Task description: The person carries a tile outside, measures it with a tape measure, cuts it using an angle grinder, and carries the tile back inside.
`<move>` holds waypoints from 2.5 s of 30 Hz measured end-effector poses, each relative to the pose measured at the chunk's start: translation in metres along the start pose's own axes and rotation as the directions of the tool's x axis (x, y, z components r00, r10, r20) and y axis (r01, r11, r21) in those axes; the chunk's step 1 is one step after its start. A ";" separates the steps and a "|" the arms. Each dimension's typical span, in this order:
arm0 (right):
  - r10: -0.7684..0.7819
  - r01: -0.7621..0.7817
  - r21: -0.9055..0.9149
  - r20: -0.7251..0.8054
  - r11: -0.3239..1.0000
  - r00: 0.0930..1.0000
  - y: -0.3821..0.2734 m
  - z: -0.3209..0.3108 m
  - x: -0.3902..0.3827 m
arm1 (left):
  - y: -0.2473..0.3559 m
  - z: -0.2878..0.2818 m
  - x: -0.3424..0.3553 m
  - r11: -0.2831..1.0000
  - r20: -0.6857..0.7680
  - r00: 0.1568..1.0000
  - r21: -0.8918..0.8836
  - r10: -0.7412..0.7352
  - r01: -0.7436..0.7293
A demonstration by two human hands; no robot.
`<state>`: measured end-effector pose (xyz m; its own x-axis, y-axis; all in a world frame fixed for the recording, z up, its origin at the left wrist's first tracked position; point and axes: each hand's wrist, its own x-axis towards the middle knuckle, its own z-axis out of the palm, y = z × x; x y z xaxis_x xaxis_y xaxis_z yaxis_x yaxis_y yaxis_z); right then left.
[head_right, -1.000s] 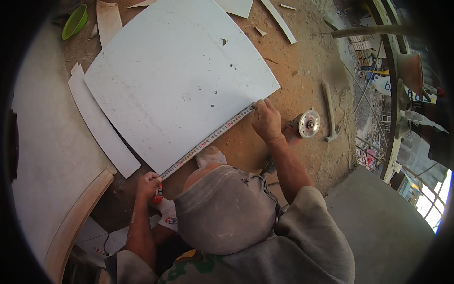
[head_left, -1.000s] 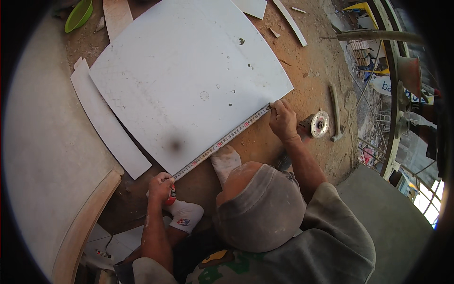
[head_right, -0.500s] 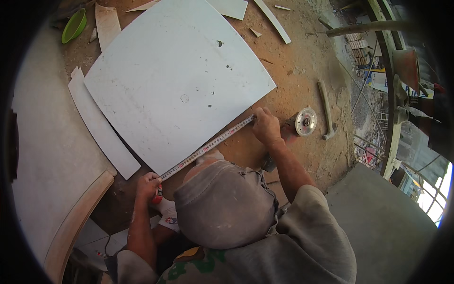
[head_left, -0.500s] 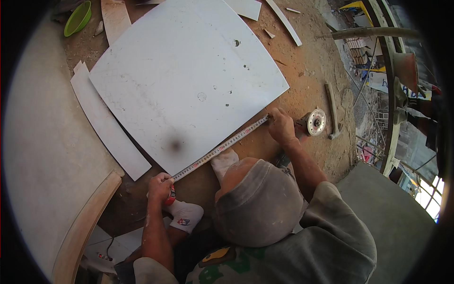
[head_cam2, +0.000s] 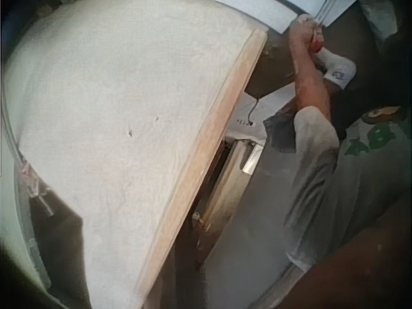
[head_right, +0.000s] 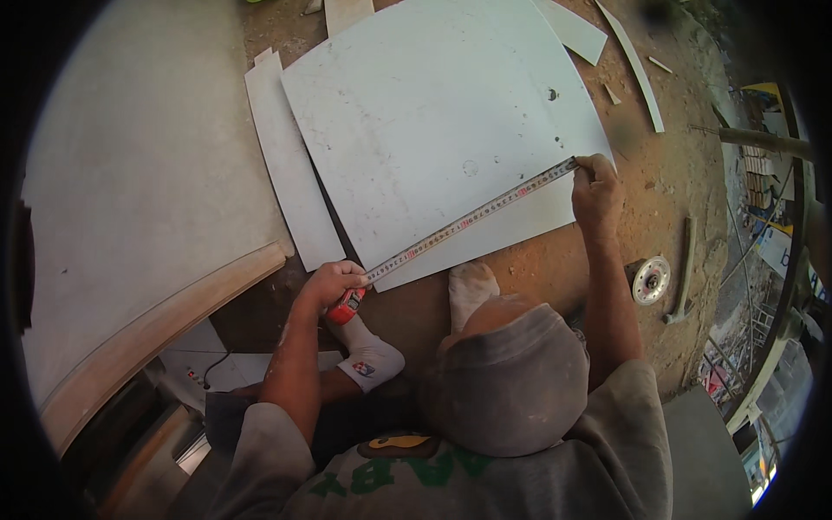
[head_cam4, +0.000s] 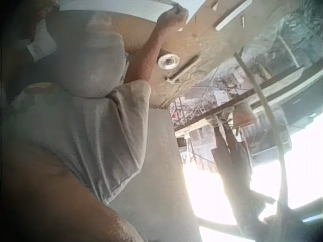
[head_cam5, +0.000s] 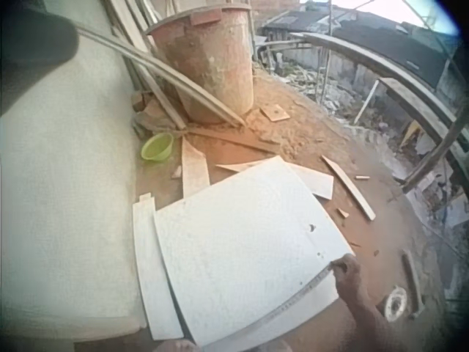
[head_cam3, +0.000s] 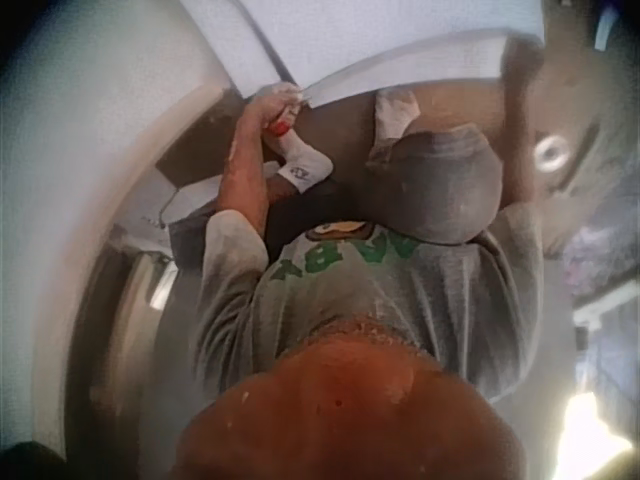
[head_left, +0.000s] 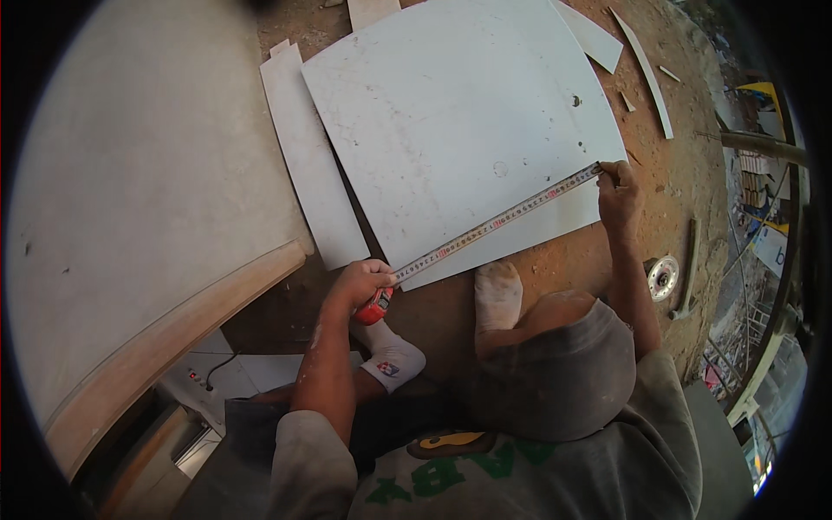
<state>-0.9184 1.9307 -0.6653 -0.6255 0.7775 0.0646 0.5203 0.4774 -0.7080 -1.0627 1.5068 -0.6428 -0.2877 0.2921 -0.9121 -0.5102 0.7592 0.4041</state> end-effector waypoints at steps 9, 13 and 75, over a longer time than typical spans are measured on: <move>0.161 -0.339 0.457 0.385 0.822 0.909 -0.069 0.038 0.010 | 0.098 -0.024 0.003 0.958 -0.033 0.989 -0.244 0.147 -0.151; -0.156 -0.466 0.440 0.834 0.768 0.529 -0.120 0.061 -0.073 | 0.133 0.042 0.031 0.863 0.038 0.977 -0.477 0.212 -0.168; 0.031 -0.614 0.328 0.866 0.718 0.499 -0.061 -0.008 -0.034 | 0.199 0.100 0.083 0.483 -0.460 0.873 -0.734 0.161 -0.477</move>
<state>-0.9241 1.8781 -0.6189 -0.7995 0.0484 -0.5987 0.5668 -0.2692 -0.7786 -1.1073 1.7399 -0.6452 -0.7066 0.1100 -0.6991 -0.7047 -0.1994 0.6809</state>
